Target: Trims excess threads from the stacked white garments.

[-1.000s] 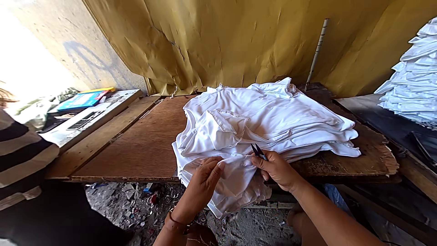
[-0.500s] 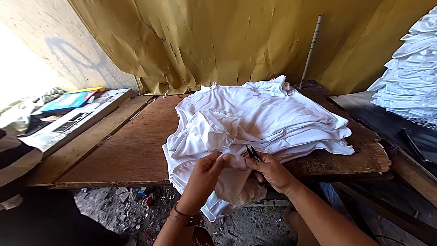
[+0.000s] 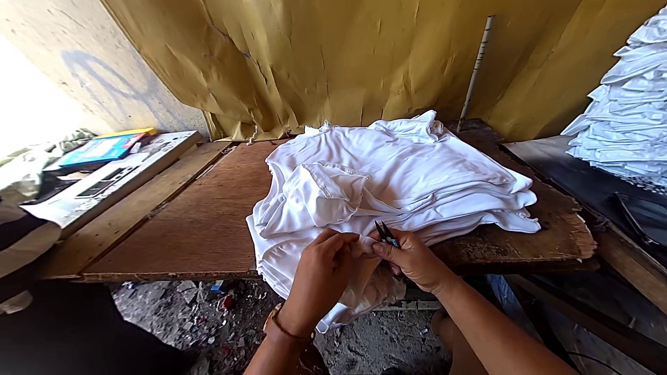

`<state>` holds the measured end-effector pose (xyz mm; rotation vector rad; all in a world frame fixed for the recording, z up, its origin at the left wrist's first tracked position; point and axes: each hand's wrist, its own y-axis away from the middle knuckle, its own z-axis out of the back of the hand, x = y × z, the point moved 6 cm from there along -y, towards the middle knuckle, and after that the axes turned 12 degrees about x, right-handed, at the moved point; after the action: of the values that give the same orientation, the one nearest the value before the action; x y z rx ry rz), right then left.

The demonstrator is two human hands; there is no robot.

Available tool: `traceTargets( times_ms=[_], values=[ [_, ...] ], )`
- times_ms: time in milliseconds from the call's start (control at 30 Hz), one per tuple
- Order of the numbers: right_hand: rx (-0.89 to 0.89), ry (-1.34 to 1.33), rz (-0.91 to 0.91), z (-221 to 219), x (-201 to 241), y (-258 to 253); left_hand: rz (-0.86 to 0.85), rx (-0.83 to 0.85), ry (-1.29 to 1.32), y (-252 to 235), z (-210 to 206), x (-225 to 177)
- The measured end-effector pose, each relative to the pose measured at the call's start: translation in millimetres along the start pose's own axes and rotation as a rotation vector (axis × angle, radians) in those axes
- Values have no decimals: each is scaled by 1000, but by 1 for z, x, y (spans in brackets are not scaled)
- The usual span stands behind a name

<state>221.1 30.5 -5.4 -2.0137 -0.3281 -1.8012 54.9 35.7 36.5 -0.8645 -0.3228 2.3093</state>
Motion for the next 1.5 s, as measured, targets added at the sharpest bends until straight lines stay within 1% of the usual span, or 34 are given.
traceTargets(
  times_ms=[67, 133, 200, 300, 367, 467, 500, 567, 667, 733, 767, 800, 833, 867, 900, 933, 1000, 1067, 1133, 1333, 1500],
  values=[
    [-3, 20, -5, -1, 2, 0, 40, 112, 106, -5, -2, 1],
    [3, 25, 1, -1, 2, 1, 34, 147, 36, -8, -3, -3],
    [0, 24, 2, -1, 2, 1, 11, 100, -38, -9, -4, -9],
    [-7, -1, -9, 0, 2, 1, 16, 30, 23, -8, 0, -9],
    [-14, -30, -24, 0, 2, 0, 75, 22, 175, -5, 0, -2],
    [-44, -68, -48, 1, 2, 0, 249, 47, 598, 1, 0, 14],
    [-56, -78, -51, 1, 2, 0, 302, 46, 690, 4, 0, 19],
    [-84, -82, -56, 1, 3, 0, 363, 44, 810, 7, -1, 24],
    [-111, -76, -69, 0, 3, 0, 403, 48, 974, 13, -1, 29],
    [-160, 21, -57, -1, 5, 1, 427, 32, 1045, 17, -2, 31],
    [-215, 148, -25, -1, 9, 4, 441, 16, 1062, 18, -2, 31],
    [-281, 316, 36, -1, 14, 7, 454, -4, 1073, 19, -3, 32],
    [-338, 475, 133, -4, 19, 12, 464, -20, 1079, 19, -3, 32],
    [-369, 589, 224, -8, 26, 16, 477, -27, 1086, 20, -4, 32],
    [-350, 658, 290, -14, 34, 19, 488, -29, 1093, 19, -4, 32],
    [-285, 713, 320, -21, 41, 22, 497, -28, 1103, 19, -5, 33],
    [-163, 845, 268, -35, 47, 22, 507, -27, 1111, 19, -5, 34],
    [-139, 1017, 160, -42, 42, 17, 526, -33, 1118, 19, -5, 34],
    [-152, 1127, 82, -41, 35, 12, 531, -40, 1130, 18, -5, 33],
    [-273, 1240, 105, -45, 32, 7, 494, -46, 1133, 22, -6, 32],
    [-291, 1285, 134, -46, 32, 5, 454, -48, 1114, 24, -7, 32]
  ],
)
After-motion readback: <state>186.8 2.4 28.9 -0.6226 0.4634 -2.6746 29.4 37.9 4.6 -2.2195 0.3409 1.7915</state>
